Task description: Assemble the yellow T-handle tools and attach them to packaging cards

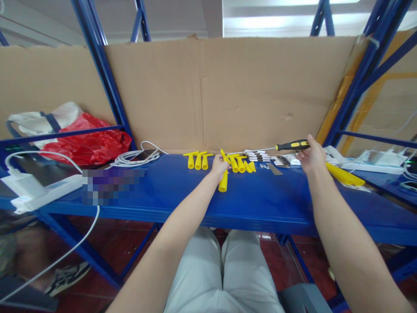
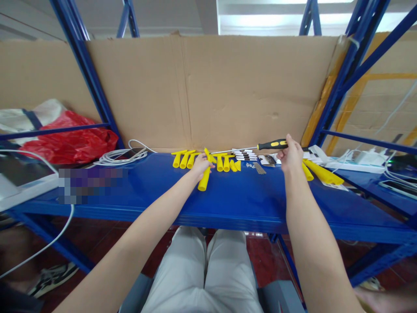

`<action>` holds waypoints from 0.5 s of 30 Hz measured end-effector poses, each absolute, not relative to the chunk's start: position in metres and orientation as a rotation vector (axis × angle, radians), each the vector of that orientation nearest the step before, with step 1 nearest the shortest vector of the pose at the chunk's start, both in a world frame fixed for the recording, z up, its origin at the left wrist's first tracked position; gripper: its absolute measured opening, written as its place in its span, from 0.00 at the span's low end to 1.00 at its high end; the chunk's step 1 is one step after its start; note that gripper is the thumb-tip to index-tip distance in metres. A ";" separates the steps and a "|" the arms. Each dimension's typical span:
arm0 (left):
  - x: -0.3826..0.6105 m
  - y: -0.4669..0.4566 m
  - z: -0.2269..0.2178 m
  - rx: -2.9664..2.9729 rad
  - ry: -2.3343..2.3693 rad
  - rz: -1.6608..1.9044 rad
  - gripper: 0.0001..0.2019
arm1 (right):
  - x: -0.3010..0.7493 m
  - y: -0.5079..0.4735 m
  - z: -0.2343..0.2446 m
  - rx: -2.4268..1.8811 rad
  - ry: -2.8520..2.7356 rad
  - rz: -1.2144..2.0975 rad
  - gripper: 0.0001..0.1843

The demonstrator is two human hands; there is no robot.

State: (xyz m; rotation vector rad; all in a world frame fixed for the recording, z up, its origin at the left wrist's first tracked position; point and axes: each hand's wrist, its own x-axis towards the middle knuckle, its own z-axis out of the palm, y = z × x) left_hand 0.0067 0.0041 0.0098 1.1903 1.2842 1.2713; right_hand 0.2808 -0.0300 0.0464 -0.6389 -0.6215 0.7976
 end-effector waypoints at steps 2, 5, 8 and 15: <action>0.007 0.004 0.010 1.189 1.284 1.268 0.31 | 0.280 -0.032 0.048 -0.676 -0.577 0.754 0.18; 0.007 0.003 0.010 1.189 1.289 1.277 0.31 | 0.278 -0.035 0.051 -0.696 -0.539 0.810 0.19; 0.007 0.003 0.010 1.194 1.288 1.284 0.30 | 0.275 -0.038 0.053 -0.691 -0.554 0.847 0.17; 0.007 0.001 0.011 1.202 1.284 1.280 0.28 | 0.272 -0.039 0.054 -0.750 -0.523 0.804 0.17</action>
